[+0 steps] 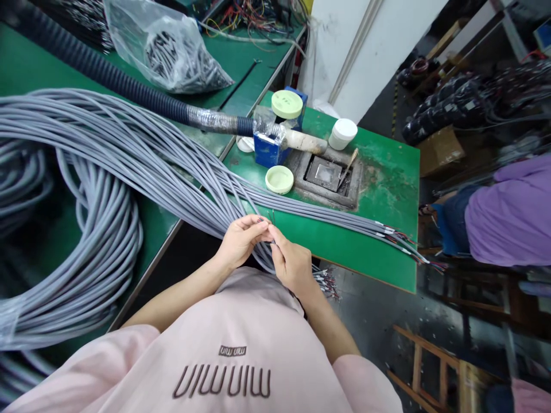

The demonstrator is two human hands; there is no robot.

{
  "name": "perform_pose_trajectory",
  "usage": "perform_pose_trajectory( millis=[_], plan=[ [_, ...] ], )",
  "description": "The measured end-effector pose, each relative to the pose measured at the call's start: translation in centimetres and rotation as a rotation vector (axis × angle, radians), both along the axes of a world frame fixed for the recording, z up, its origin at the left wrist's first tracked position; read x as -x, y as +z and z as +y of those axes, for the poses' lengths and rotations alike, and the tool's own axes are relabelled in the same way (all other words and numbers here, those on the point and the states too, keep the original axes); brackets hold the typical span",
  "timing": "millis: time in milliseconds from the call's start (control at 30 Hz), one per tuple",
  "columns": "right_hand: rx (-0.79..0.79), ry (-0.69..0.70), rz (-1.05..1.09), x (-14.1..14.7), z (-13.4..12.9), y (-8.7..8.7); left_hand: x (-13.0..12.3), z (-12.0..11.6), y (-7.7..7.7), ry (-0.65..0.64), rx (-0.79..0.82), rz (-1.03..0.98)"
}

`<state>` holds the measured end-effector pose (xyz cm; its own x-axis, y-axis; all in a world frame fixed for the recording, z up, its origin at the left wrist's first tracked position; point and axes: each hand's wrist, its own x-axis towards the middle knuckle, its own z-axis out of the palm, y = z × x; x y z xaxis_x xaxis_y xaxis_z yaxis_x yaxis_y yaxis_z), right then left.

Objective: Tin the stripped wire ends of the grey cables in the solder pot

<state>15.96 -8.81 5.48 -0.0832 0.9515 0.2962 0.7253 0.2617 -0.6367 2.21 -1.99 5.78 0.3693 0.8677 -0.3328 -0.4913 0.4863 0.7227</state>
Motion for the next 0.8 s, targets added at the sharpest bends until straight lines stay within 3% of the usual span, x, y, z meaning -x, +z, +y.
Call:
perform_pose_trajectory(
  millis=[167, 433, 600, 700, 800],
  plan=[
    [0.096, -0.038, -0.06, 0.1, 0.3, 0.4, 0.0, -0.3, -0.1, 0.069, -0.135, 0.094],
    [0.256, 0.008, 0.048, -0.5, 2.2, 2.2, 0.2, 0.2, -0.1, 0.116, -0.481, 0.262],
    [0.309, 0.032, 0.133, -2.8, 5.6, 3.6, 1.4, 1.4, -1.0, 0.207, -0.846, 0.499],
    [0.369, 0.042, 0.222, -4.2, 8.5, 4.4, 2.1, 2.4, -2.3, 0.309, -1.104, 0.753],
    [0.43, 0.019, 0.325, -5.2, 11.2, 4.7, 2.4, 3.1, -4.1, 0.381, -1.26, 0.94]
  ],
)
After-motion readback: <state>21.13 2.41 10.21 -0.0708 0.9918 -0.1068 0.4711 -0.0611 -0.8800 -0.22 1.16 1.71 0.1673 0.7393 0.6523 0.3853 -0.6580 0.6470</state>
